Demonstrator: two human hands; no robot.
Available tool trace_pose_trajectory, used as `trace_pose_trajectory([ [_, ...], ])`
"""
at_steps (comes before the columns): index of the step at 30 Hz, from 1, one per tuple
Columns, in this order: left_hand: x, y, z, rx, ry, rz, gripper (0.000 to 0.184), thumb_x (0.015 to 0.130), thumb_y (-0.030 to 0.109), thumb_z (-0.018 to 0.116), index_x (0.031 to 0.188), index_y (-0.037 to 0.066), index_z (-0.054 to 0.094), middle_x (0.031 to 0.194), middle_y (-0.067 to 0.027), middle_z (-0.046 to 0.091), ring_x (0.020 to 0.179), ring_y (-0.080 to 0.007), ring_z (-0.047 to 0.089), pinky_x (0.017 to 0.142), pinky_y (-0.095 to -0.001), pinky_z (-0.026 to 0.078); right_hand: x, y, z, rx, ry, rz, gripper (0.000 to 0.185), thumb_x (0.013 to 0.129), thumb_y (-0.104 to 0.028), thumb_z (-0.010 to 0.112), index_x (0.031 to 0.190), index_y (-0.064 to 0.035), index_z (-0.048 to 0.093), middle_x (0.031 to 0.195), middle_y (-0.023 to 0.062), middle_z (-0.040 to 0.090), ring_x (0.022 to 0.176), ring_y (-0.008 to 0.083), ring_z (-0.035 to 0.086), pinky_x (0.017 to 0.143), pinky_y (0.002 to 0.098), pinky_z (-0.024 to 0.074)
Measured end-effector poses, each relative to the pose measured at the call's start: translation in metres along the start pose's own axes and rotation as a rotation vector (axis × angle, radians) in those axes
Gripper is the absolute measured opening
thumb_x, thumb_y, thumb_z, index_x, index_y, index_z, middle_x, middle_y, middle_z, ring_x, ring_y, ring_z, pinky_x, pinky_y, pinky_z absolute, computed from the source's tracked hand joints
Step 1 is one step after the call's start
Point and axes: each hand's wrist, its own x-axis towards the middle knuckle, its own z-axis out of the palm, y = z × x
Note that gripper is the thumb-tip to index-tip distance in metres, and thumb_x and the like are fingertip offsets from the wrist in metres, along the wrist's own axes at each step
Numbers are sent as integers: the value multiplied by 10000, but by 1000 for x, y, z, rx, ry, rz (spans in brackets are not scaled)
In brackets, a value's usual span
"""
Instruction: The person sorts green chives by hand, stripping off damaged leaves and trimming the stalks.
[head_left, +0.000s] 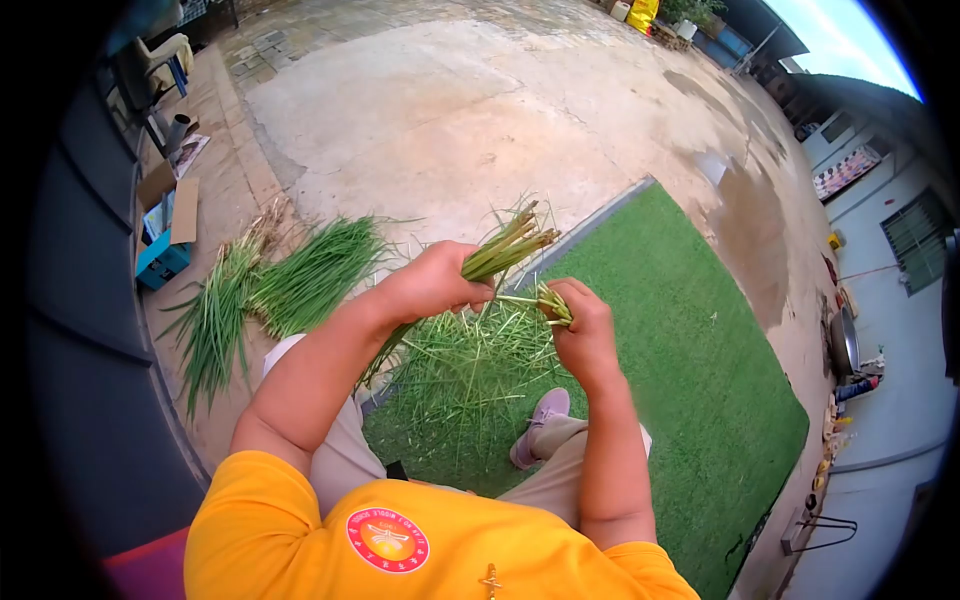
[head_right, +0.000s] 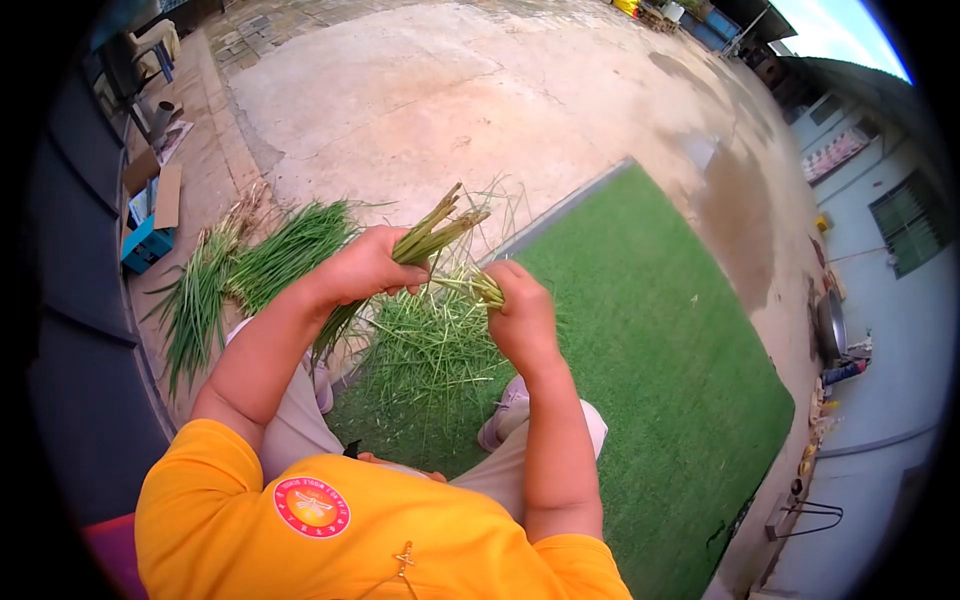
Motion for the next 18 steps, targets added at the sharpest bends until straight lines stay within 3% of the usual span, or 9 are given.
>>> trace_pose_trajectory([
  [2,-2,-2,-18,87,129,18,70,733,13,584,798,10,557,639,-30,561,547,-75,491,478,-222,383,-4,19,-8,-160,145,57,109,730,59,567,819,-4,575,813,97,611,714,220,581,644,284,449],
  [3,-3,-3,-30,173,264,40,71,734,13,584,800,11,556,638,-30,559,538,-71,484,470,-217,374,-3,33,-26,16,266,179,54,756,18,583,807,0,580,796,71,615,705,171,568,636,271,443],
  [4,-4,-6,-42,-34,180,33,68,740,13,581,802,8,554,625,-30,558,502,-63,465,452,-207,362,0,39,-38,203,384,300,33,781,-23,600,795,4,585,779,46,619,696,122,556,628,258,437],
  [5,-4,-7,-45,-21,192,40,68,740,13,581,802,8,554,625,-30,558,502,-63,465,452,-207,362,0,40,-35,215,389,287,33,781,-23,600,795,4,585,779,46,619,696,122,556,628,258,437],
  [9,-7,-9,-36,-166,152,-15,67,753,25,611,769,19,546,597,-46,562,437,-62,443,407,-191,349,-4,14,-13,275,193,438,108,779,-99,653,798,2,618,759,-1,606,683,60,516,614,208,415],
  [11,-5,-12,-27,-224,118,4,67,756,34,616,772,22,552,594,-45,564,436,-64,448,408,-190,353,-4,-2,8,466,161,313,119,769,-96,641,787,11,592,674,41,559,608,98,462,557,263,397],
  [14,0,-15,-11,-233,50,-1,82,752,51,630,770,22,555,603,-40,561,449,-63,455,419,-191,359,0,-15,30,421,76,219,112,774,-96,632,793,6,590,662,68,541,598,129,466,560,282,399],
  [17,1,-14,-7,-206,-8,-25,79,748,46,626,779,21,558,615,-36,559,462,-61,459,429,-192,362,1,-16,37,347,-3,294,101,787,-104,617,786,-8,587,663,88,523,600,156,466,572,296,401],
  [18,1,-12,-9,-197,8,-25,78,747,42,624,783,19,559,614,-40,559,460,-61,458,426,-192,360,1,-19,35,338,13,290,64,778,-29,593,733,-11,552,629,64,530,585,115,484,552,276,398],
])
